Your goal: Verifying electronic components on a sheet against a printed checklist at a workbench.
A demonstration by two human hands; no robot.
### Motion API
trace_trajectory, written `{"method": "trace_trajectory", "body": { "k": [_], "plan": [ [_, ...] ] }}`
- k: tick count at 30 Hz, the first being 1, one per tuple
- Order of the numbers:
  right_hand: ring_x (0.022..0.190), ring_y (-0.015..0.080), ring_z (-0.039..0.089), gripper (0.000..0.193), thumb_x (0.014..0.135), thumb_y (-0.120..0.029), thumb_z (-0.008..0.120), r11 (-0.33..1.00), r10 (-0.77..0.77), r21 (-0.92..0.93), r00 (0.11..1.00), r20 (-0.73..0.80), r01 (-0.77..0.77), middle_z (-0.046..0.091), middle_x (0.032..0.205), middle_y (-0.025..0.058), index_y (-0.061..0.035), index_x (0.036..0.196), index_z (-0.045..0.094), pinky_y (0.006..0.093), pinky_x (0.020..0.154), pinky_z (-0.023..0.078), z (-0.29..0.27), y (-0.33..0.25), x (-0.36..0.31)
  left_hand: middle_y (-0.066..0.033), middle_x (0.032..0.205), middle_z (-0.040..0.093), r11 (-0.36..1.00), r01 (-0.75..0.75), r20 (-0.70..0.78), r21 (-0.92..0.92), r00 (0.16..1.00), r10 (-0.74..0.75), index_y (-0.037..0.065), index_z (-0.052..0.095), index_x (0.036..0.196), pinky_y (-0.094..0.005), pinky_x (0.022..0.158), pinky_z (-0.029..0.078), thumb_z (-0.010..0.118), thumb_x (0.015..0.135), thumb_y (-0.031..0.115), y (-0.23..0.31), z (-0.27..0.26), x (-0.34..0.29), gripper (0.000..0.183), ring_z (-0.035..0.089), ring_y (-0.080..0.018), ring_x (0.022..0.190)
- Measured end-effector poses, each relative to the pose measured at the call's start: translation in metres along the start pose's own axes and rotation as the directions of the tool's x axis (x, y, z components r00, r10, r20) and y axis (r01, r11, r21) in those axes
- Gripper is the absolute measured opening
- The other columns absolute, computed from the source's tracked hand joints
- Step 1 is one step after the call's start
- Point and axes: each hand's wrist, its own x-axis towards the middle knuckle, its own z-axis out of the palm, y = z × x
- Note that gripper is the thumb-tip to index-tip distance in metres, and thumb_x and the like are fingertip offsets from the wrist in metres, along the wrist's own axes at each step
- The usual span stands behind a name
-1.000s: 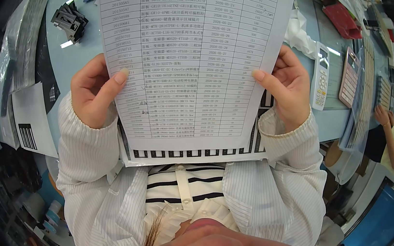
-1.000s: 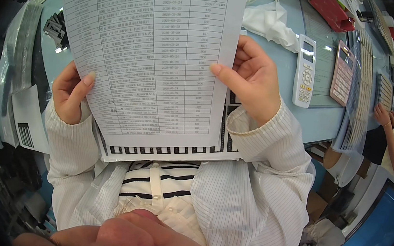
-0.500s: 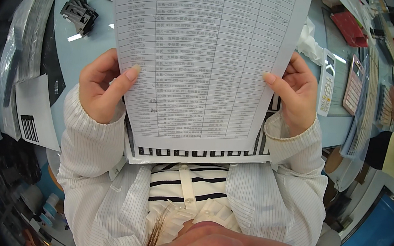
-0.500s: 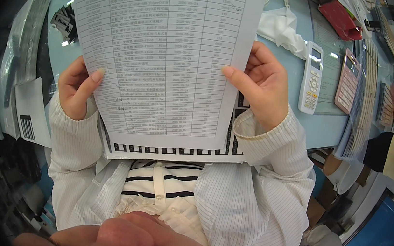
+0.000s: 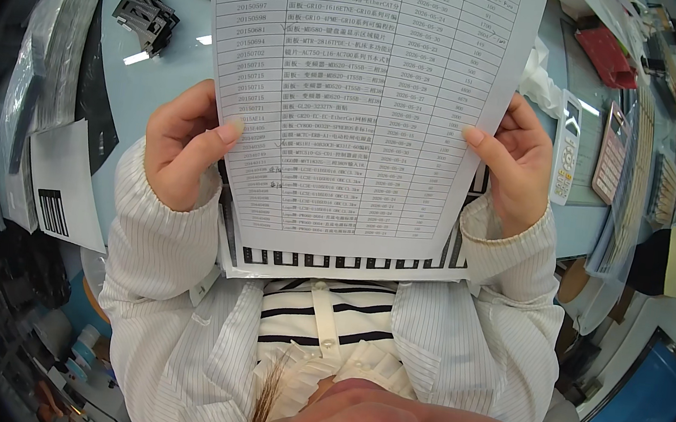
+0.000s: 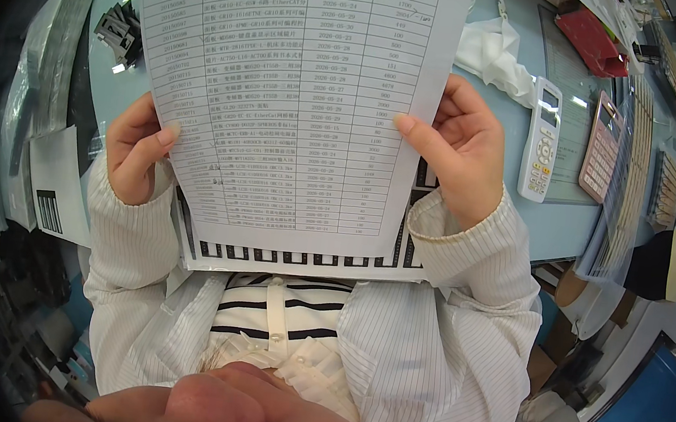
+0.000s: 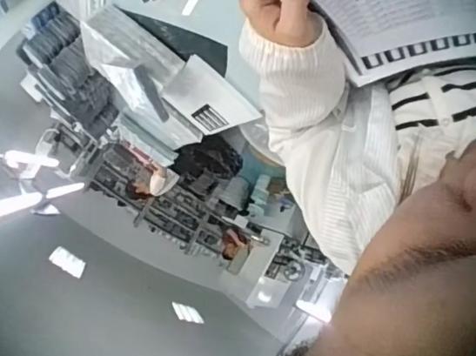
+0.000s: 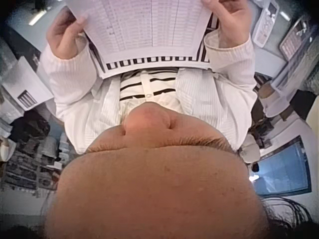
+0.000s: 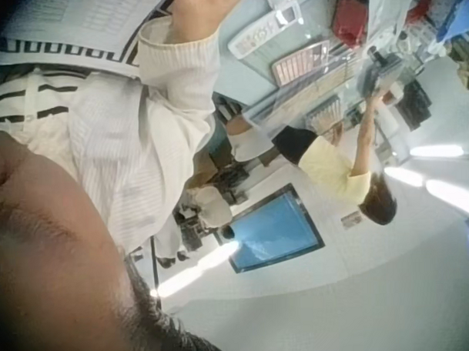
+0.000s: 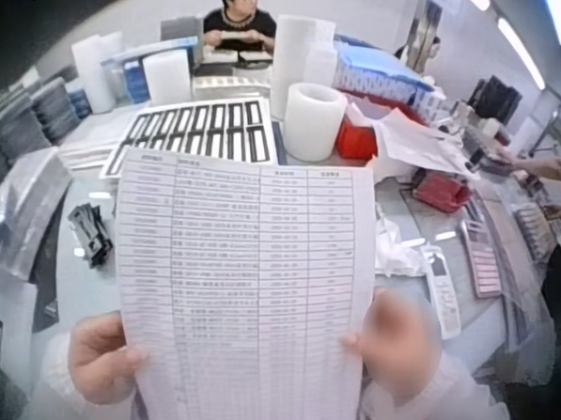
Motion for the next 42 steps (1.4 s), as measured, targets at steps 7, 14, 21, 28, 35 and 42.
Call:
{"method": "trace_trajectory", "body": {
  "k": [7,14,21,28,35,42],
  "plan": [
    [0.092,0.0159,0.055,0.042,0.071,0.000,0.061,1.000,-0.004,-0.001,1.000,-0.010,0.004,0.056,0.101,0.0122,0.0045,0.109,0.045,0.0274,0.083,0.041,0.0004,0.0006,0.0003,-0.0142,0.090,0.059,0.999,-0.035,0.004,0.019,0.999,0.035,-0.011,0.048,0.101,-0.0273,0.073,0.044,0.048,0.077,0.009,-0.0021,0.0000,0.0005,0.031,0.057,-0.0170,0.079],
    [0.090,0.0158,0.055,0.040,0.071,0.001,0.060,1.000,0.000,0.000,1.000,-0.015,0.000,0.057,0.099,0.0117,0.0044,0.108,0.045,0.0272,0.082,0.042,0.0011,0.0011,-0.0013,-0.0134,0.089,0.060,0.999,-0.029,-0.011,0.018,1.000,0.030,-0.010,0.049,0.100,-0.0274,0.072,0.044,0.049,0.076,0.008,-0.0024,0.0015,-0.0011,0.030,0.058,-0.0165,0.078],
    [0.091,0.0156,0.054,0.039,0.071,0.001,0.060,1.000,0.000,-0.011,1.000,-0.018,0.000,0.057,0.100,0.0118,0.0044,0.107,0.045,0.0270,0.083,0.041,0.0010,-0.0021,-0.0020,-0.0108,0.086,0.060,0.991,-0.045,-0.048,0.123,0.998,0.051,-0.008,0.052,0.098,-0.0274,0.071,0.044,0.053,0.074,0.008,-0.0004,0.0036,-0.0005,0.028,0.057,-0.0155,0.075],
    [0.091,0.0159,0.054,0.041,0.071,0.001,0.060,1.000,0.016,-0.011,1.000,-0.011,-0.016,0.056,0.101,0.0120,0.0045,0.109,0.045,0.0270,0.083,0.041,0.0002,0.0015,0.0022,-0.0105,0.086,0.061,0.991,-0.036,-0.061,0.126,0.997,0.044,-0.007,0.053,0.096,-0.0276,0.070,0.044,0.054,0.074,0.009,-0.0038,0.0018,0.0017,0.027,0.056,-0.0152,0.074],
    [0.093,0.0161,0.054,0.043,0.071,0.001,0.061,1.000,0.013,0.002,1.000,-0.008,-0.013,0.056,0.102,0.0123,0.0046,0.110,0.044,0.0274,0.084,0.041,0.0009,0.0012,-0.0005,-0.0101,0.085,0.061,0.990,-0.039,-0.057,0.135,0.997,0.047,-0.007,0.053,0.096,-0.0270,0.071,0.044,0.054,0.074,0.008,-0.0037,0.0030,-0.0002,0.026,0.056,-0.0148,0.074],
    [0.093,0.0166,0.054,0.043,0.071,0.001,0.061,1.000,0.021,0.001,1.000,-0.006,-0.021,0.056,0.103,0.0128,0.0049,0.110,0.044,0.0278,0.084,0.041,0.0004,0.0003,-0.0007,-0.0100,0.085,0.060,0.990,-0.028,-0.065,0.135,0.997,0.037,-0.007,0.053,0.096,-0.0269,0.071,0.043,0.054,0.074,0.008,-0.0030,0.0046,0.0000,0.027,0.056,-0.0145,0.074]
  ]
}}
